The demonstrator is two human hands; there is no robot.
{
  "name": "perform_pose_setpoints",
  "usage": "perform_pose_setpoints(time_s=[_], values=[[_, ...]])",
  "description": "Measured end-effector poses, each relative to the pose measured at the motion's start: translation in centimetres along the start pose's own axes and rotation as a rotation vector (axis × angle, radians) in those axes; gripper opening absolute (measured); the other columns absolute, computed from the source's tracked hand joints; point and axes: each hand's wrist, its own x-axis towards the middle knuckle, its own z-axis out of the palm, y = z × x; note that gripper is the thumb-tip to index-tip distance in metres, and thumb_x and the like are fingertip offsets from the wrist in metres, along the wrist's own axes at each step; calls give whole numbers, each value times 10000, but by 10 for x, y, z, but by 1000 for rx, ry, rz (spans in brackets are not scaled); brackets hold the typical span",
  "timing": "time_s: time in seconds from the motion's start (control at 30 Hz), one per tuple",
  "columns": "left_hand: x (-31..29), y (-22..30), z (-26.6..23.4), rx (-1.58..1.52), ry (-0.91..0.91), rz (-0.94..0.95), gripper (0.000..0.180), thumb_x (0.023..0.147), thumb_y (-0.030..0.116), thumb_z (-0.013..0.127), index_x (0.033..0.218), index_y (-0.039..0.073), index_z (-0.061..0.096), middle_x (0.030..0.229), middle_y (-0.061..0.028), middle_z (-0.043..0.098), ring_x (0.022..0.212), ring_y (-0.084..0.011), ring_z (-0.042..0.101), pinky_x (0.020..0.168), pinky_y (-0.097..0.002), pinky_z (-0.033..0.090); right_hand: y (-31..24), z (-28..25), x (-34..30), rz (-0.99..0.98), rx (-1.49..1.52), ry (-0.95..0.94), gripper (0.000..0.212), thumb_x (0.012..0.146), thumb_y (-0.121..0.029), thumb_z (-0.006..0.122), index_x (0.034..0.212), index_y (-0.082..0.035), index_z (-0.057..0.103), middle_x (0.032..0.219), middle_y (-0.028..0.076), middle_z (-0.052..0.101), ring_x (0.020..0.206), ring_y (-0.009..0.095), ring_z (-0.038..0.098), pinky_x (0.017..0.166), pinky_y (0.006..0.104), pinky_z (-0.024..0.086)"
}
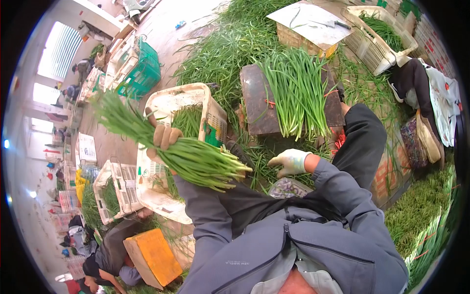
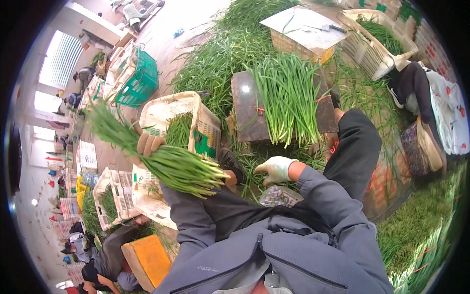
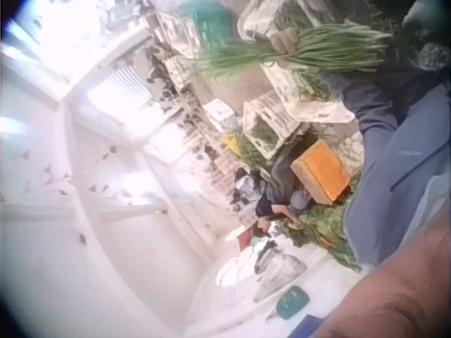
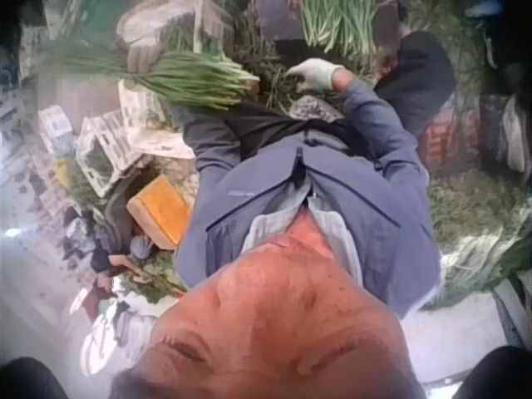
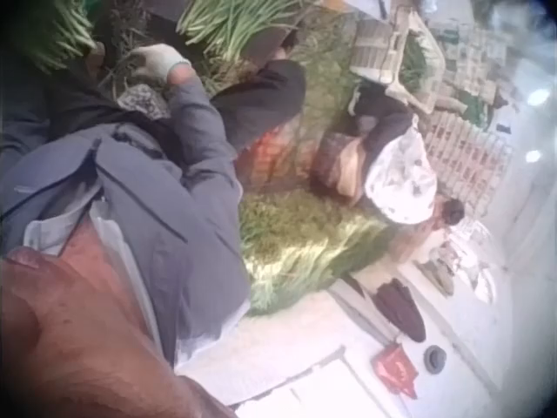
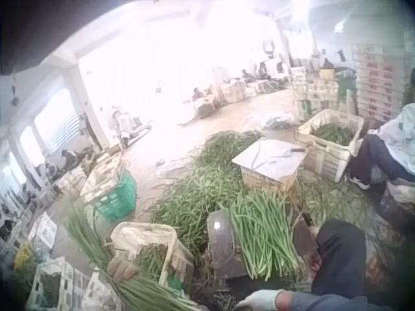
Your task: The person picks up a handful of chives from a basket, aligns the root ends, and ties them together with a red string.
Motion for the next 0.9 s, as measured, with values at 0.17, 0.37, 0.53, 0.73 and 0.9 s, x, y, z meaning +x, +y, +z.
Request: perform_pose_setpoints(time_s=[0.17, 0.37, 0.53, 0.73, 0.9], values=[[19, -18, 15, -155, -108, 40, 999, 780, 80, 738, 1563, 57, 117, 755, 21, 533, 710, -142, 574, 761, -304, 454, -80, -31, 45, -28, 524, 461, 409, 890, -240, 671, 1234, -27, 614, 1009, 115, 711, 881, 154, 665, 849, 301, 523], [7, -20, 12, -150, -74, 21, 995, 773, 62, 754, 1558, 60, 142, 760, 12, 567, 710, -161, 601, 755, -302, 468, -87, -19, 60, -65, 759, 448, 271, 858, -162, 703, 1069, 7, 694, 908, 88, 722, 839, 128, 656, 807, 290, 520], [15, -17, 19, -153, -134, 54, 828, 910, 47, 652, 1558, 78, 138, 795, -3, 572, 736, -151, 599, 855, -294, 463, -18, -11, 6, 296, 54, 156, 387, 802, -248, 735, 1124, -39, 688, 997, 125, 724, 925, 217, 698, 848, 340, 543], [13, -23, 14, -127, -114, 49, 875, 875, 61, 700, 1555, 76, 149, 797, 24, 559, 749, -134, 596, 852, -298, 465, -90, -30, 22, 24, 949, 317, 457, 876, -199, 684, 1270, 8, 578, 1076, 138, 694, 938, 178, 667, 869, 325, 543], [8, -15, 14, -84, -35, 96, 835, 883, 55, 648, 1555, 69, 151, 809, 19, 552, 749, -145, 593, 866, -315, 454, -99, -21, 9, 7, 694, 439, 139, 846, -120, 738, 941, -22, 717, 753, 53, 695, 645, 108, 652, 621, 259, 537]])
